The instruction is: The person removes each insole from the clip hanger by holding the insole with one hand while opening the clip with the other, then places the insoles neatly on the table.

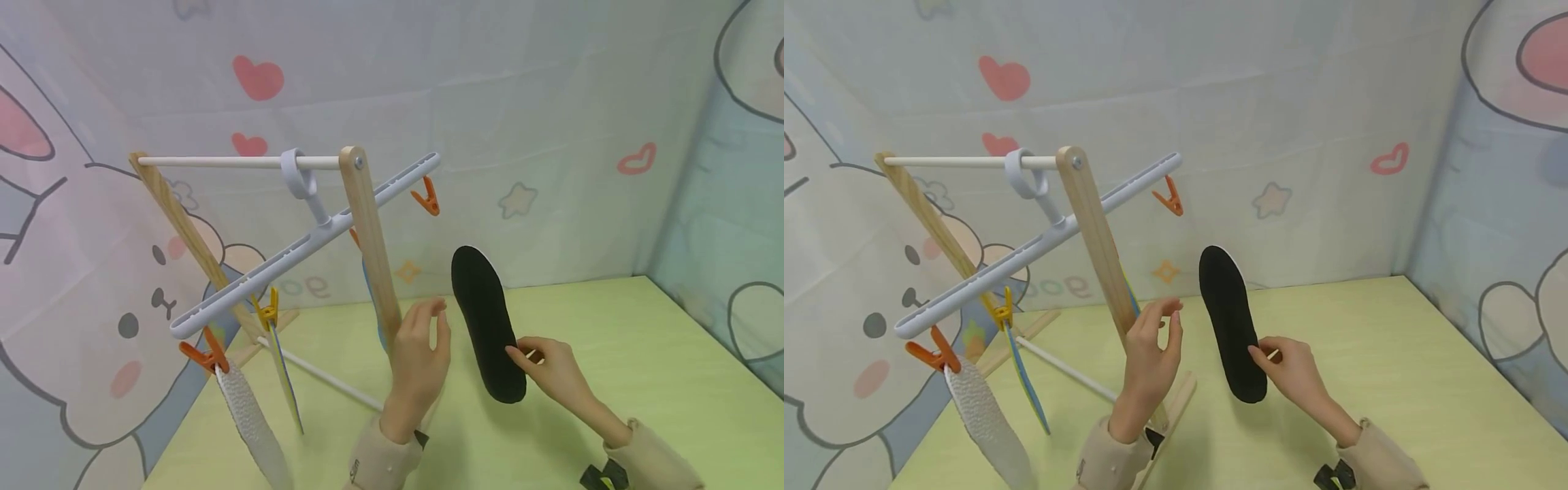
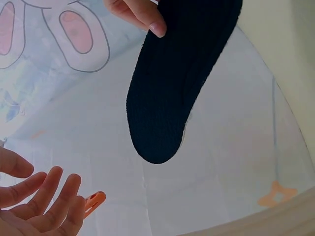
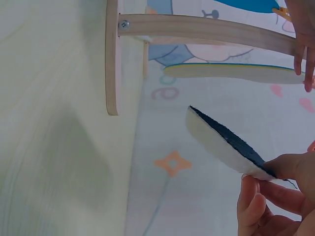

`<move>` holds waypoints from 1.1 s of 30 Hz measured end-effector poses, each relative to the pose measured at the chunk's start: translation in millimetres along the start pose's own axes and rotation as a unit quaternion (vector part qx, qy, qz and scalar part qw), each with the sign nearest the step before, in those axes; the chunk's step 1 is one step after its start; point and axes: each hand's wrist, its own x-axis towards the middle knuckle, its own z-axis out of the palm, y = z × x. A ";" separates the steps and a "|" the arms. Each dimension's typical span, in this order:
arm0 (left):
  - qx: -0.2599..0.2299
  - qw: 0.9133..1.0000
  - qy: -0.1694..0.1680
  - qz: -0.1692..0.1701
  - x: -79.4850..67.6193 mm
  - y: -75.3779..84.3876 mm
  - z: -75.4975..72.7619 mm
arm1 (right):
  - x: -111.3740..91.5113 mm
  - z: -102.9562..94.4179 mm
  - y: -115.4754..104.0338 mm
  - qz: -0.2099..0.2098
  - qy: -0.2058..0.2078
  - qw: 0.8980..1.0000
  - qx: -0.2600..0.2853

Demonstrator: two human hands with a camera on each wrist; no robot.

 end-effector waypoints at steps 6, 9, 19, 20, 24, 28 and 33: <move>-0.003 1.000 0.006 0.003 -2.6 0.8 -0.8 | -4.6 -6.4 -2.0 0.011 -0.003 1.000 -0.008; -0.005 1.000 0.012 0.008 -3.6 1.5 -2.1 | -6.4 -10.0 -2.3 0.010 -0.005 1.000 -0.010; -0.029 1.000 0.010 0.002 -4.5 0.5 -8.3 | -11.9 -19.2 1.9 0.015 -0.024 1.000 -0.008; -0.029 1.000 0.009 0.002 -4.8 0.0 -8.7 | -12.4 -19.7 2.1 0.015 -0.027 1.000 -0.006; -0.029 1.000 0.007 0.001 -5.6 -0.4 -10.3 | -14.3 -22.4 2.0 0.024 -0.039 0.999 0.002; -0.025 1.000 0.010 0.002 -7.2 -0.1 -10.4 | -16.0 -24.9 2.0 0.033 -0.047 0.998 0.000; -0.020 1.000 0.020 0.012 -9.6 0.4 -9.1 | -18.5 -25.8 3.2 0.036 -0.054 0.998 0.002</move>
